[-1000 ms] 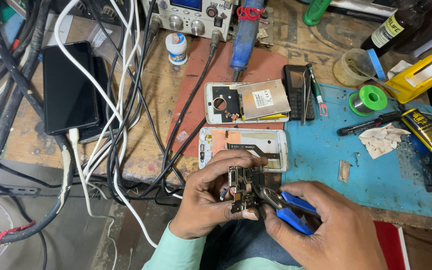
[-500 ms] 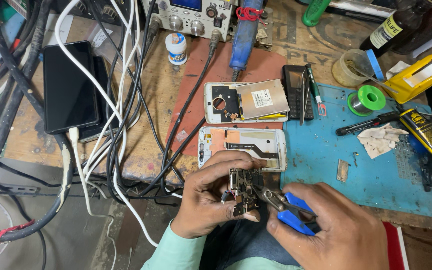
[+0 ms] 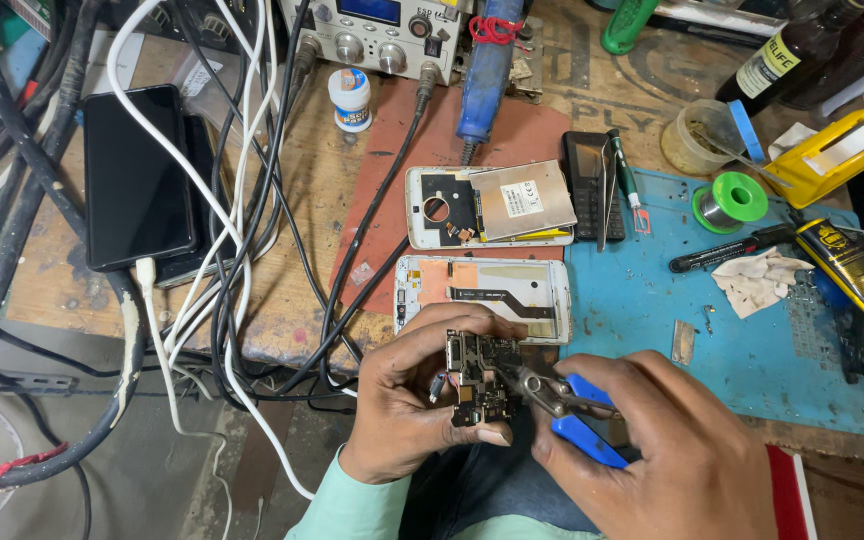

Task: The person holds a disassembled phone motherboard in one hand and uses blue-handled pliers to pry and work on components on the board. Disassembled phone bodies, a soldering iron, flux, and other repair tools lie on the cluttered workbench around them.

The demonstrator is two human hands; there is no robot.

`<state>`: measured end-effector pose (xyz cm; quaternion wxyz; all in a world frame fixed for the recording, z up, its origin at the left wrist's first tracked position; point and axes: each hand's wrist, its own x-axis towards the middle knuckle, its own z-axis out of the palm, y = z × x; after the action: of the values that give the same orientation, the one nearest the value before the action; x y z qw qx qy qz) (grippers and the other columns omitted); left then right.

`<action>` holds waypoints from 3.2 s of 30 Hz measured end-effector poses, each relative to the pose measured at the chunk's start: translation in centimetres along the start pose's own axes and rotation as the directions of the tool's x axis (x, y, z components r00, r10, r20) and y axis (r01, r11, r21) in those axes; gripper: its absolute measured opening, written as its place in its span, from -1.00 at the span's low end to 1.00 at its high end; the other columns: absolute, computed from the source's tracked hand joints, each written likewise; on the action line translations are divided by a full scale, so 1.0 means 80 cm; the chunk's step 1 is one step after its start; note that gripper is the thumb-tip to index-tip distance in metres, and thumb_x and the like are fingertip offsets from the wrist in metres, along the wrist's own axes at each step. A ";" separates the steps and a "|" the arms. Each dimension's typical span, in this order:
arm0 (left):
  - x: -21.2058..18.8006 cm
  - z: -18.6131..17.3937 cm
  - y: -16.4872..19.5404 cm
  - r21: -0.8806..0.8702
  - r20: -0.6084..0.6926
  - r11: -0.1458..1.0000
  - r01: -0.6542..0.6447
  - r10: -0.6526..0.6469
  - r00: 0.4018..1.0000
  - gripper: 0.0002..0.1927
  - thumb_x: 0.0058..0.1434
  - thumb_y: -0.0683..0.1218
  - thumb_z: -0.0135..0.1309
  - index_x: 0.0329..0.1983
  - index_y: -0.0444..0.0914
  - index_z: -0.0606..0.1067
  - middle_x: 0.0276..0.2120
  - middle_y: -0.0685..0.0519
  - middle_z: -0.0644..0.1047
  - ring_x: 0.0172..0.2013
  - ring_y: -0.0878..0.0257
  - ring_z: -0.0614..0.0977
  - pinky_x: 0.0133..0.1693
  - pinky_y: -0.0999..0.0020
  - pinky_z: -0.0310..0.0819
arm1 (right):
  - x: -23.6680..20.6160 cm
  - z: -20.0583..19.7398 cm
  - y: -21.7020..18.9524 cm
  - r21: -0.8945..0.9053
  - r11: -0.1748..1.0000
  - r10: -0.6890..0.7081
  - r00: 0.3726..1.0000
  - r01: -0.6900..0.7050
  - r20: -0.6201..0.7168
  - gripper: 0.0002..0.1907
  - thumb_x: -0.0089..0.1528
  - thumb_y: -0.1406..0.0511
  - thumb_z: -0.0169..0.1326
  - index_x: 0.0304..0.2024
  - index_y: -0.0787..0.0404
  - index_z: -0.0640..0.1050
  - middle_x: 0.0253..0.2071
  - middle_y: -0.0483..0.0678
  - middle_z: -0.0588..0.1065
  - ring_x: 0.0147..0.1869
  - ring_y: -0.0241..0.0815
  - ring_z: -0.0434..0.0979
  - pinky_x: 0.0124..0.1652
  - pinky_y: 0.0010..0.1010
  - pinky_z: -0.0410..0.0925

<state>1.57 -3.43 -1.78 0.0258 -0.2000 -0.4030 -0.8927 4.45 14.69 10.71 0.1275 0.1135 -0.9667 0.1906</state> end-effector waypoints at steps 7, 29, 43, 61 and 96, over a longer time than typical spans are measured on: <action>-0.001 -0.001 0.000 -0.016 0.022 1.000 -0.002 0.003 1.000 -0.22 -0.01 -0.22 0.51 0.31 -0.36 0.46 0.26 -0.16 0.45 0.31 -0.08 0.58 0.34 0.04 0.55 | 0.001 0.000 0.007 0.055 0.994 0.086 0.991 -0.092 0.101 -0.55 -0.08 0.18 0.45 -0.15 0.07 0.67 -0.30 -0.18 0.61 -0.25 -0.29 0.71 -0.27 -0.41 0.49; 0.000 0.000 0.026 0.283 0.073 0.949 -0.140 0.124 0.990 -0.42 0.25 -0.10 0.37 0.30 -0.35 0.49 0.25 -0.15 0.47 0.26 0.03 0.59 0.27 0.16 0.63 | -0.009 -0.019 0.003 -0.455 0.877 -0.145 0.988 0.155 0.057 -0.40 -0.16 -0.02 0.46 -0.13 0.07 0.71 -0.43 -0.17 0.55 -0.41 -0.21 0.59 -0.34 -0.31 0.43; 0.008 0.005 0.039 -0.220 0.006 0.948 0.230 -0.234 0.972 -0.05 0.19 -0.05 0.34 0.56 -0.36 0.15 0.01 -0.23 0.58 -0.02 0.02 0.67 0.05 0.14 0.64 | 0.012 -0.012 0.000 -0.292 0.940 -0.208 0.975 0.176 -0.083 -0.52 -0.16 0.16 0.41 -0.18 0.08 0.66 -0.27 -0.16 0.55 -0.22 -0.11 0.55 -0.17 -0.23 0.32; 0.011 0.005 0.050 -0.399 0.175 0.789 0.467 -0.435 0.883 -0.05 0.26 0.09 0.20 0.56 -0.45 0.10 -0.08 -0.30 0.56 -0.21 -0.03 0.69 -0.17 0.15 0.66 | 0.015 -0.008 0.007 -0.332 0.875 -0.400 0.913 0.354 -0.080 -0.43 -0.18 0.10 0.43 -0.12 0.07 0.65 -0.24 -0.17 0.54 -0.15 -0.04 0.48 -0.08 -0.18 0.24; 0.012 0.005 0.046 -0.330 0.204 0.796 0.508 -0.465 0.861 -0.20 0.26 0.10 0.16 0.38 -0.53 0.29 -0.13 -0.22 0.57 -0.26 0.10 0.67 -0.30 0.19 0.65 | 0.020 -0.012 0.031 -0.259 0.845 -0.480 0.877 0.468 0.018 -0.42 -0.16 0.08 0.41 -0.10 0.09 0.63 -0.23 -0.16 0.54 -0.18 -0.07 0.50 -0.10 -0.18 0.33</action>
<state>1.57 -5.51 1.40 -0.2658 -0.1405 -0.2648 -0.9162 2.45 17.00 11.19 0.2071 0.3268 -0.9217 0.0296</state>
